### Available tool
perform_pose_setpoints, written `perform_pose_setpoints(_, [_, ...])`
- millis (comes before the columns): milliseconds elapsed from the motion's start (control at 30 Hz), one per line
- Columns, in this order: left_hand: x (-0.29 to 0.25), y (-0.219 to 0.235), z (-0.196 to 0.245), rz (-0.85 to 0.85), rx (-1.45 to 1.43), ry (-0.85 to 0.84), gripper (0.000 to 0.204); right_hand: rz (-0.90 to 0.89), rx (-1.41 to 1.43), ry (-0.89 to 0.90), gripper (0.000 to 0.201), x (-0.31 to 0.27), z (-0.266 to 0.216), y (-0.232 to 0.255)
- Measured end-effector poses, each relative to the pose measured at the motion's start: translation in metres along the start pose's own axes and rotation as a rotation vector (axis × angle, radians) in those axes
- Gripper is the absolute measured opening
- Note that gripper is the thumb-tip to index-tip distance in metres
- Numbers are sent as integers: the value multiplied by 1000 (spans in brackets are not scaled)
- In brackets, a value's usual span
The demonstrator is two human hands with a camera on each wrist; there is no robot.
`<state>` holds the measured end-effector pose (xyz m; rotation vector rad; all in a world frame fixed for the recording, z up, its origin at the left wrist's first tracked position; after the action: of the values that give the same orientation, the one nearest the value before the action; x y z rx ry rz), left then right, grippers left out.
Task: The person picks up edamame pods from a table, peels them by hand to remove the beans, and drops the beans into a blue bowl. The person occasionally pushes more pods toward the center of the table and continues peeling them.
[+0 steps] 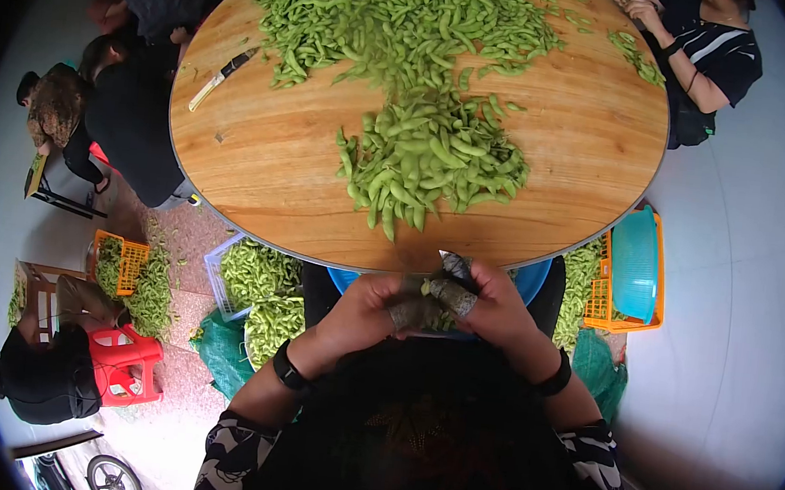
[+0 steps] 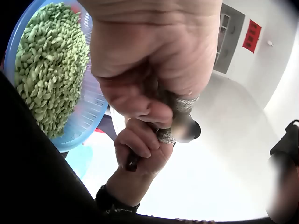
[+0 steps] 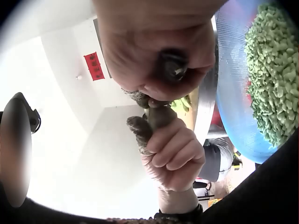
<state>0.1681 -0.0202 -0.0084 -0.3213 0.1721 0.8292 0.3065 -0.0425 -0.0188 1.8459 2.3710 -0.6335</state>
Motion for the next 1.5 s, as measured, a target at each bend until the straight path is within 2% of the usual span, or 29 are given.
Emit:
perform_pose_setpoints(100, [2, 6, -2, 47, 64, -79, 20, 117, -140, 90, 21, -1, 7, 6])
perform_pose_setpoints(167, [3, 7, -7, -27, -50, 83, 17, 169, -304, 413, 18, -3, 9, 10])
perform_pose_setpoints(300, [1, 2, -6, -33, -260, 199, 15, 141, -400, 278, 23, -13, 6, 11])
perform_pose_setpoints(367, [0, 9, 4, 131, 164, 95, 14, 398, -817, 593, 26, -24, -25, 2])
perform_pose_setpoints(400, [1, 9, -2, 132, 164, 96, 14, 398, -817, 592, 26, -25, -28, -2])
perform_pose_setpoints(467, [-2, 2, 10, 122, 742, -362, 12, 358, -832, 670, 27, -28, -34, -13])
perform_pose_setpoints(500, [-3, 2, 14, 121, 745, -365, 12, 360, -834, 673, 27, -27, -35, -12])
perform_pose_setpoints(567, [-12, -12, 28, -51, 839, -544, 11, 271, -752, 619, 24, -24, -32, -10])
perform_pose_setpoints(600, [-15, -12, 34, -53, 837, -543, 11, 272, -753, 617, 24, -26, -36, -8])
perform_pose_setpoints(667, [-14, -12, 15, -282, 332, 33, 10, -6, -494, 208, 25, -20, -22, -7])
perform_pose_setpoints(700, [-15, -10, 17, -282, 329, 32, 10, -6, -496, 206, 25, -20, -22, -5])
perform_pose_setpoints(767, [-17, -7, 11, -282, 2, 207, 14, -86, -176, 60, 26, -17, -14, -5])
perform_pose_setpoints(800, [-15, -5, 7, -278, -1, 205, 14, -90, -179, 59, 26, -14, -12, -4])
perform_pose_setpoints(867, [-11, 4, 1, -214, -64, 99, 16, -37, -343, 264, 29, -10, -22, 0])
perform_pose_setpoints(900, [-13, 4, 2, -212, -64, 99, 16, -39, -343, 264, 29, -9, -23, 0])
perform_pose_setpoints(967, [-17, 18, 18, 12, 220, -136, 10, 12, -584, 230, 30, -8, -26, 1])
perform_pose_setpoints(1000, [-20, 22, 19, 14, 218, -139, 10, 11, -587, 230, 30, -8, -33, -1])
perform_pose_setpoints(1067, [-36, 61, 21, 371, 149, -146, 16, 111, -920, 444, 20, -13, -59, -6])
perform_pose_setpoints(1100, [-46, 78, 20, 451, 116, -185, 20, 106, -922, 443, 20, -8, -61, -3])
perform_pose_setpoints(1133, [-58, 96, 24, 545, 190, -246, 21, 267, -918, 523, 19, -5, -70, 7])
perform_pose_setpoints(1167, [-73, 117, 21, 710, 339, -241, 20, 429, -907, 601, 18, -1, -78, 18])
perform_pose_setpoints(1200, [-87, 148, 9, 794, 492, -262, 19, 534, -922, 658, 20, 8, -86, 28])
perform_pose_setpoints(1233, [-97, 156, 22, 880, 767, -200, 21, 639, -936, 715, 22, 18, -94, 39])
perform_pose_setpoints(1267, [-108, 173, 18, 942, 889, -152, 26, 639, -933, 718, 22, 34, -97, 49])
perform_pose_setpoints(1300, [-117, 185, 15, 1003, 1011, -103, 31, 687, -1058, 682, 21, 51, -99, 58])
perform_pose_setpoints(1333, [-120, 188, 18, 1007, 1015, -104, 31, 733, -1182, 643, 20, 59, -101, 61])
perform_pose_setpoints(1400, [-125, 192, 26, 1077, 1355, 63, 37, 722, -1103, 649, 19, 61, -102, 61])
perform_pose_setpoints(1433, [-122, 190, 30, 1082, 1354, 61, 37, 708, -1031, 646, 19, 62, -103, 62])
perform_pose_setpoints(1500, [-110, 151, 61, 1218, 1598, -303, 41, 674, -932, 625, 19, 51, -99, 65])
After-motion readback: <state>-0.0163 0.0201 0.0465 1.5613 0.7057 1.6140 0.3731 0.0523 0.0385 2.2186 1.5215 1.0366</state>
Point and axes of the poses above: each hand's wrist, its own x-axis towards the middle knuckle, its own y-axis out of the back of the hand, z = x × y, the point moved 6 cm from there along x, towards the middle knuckle
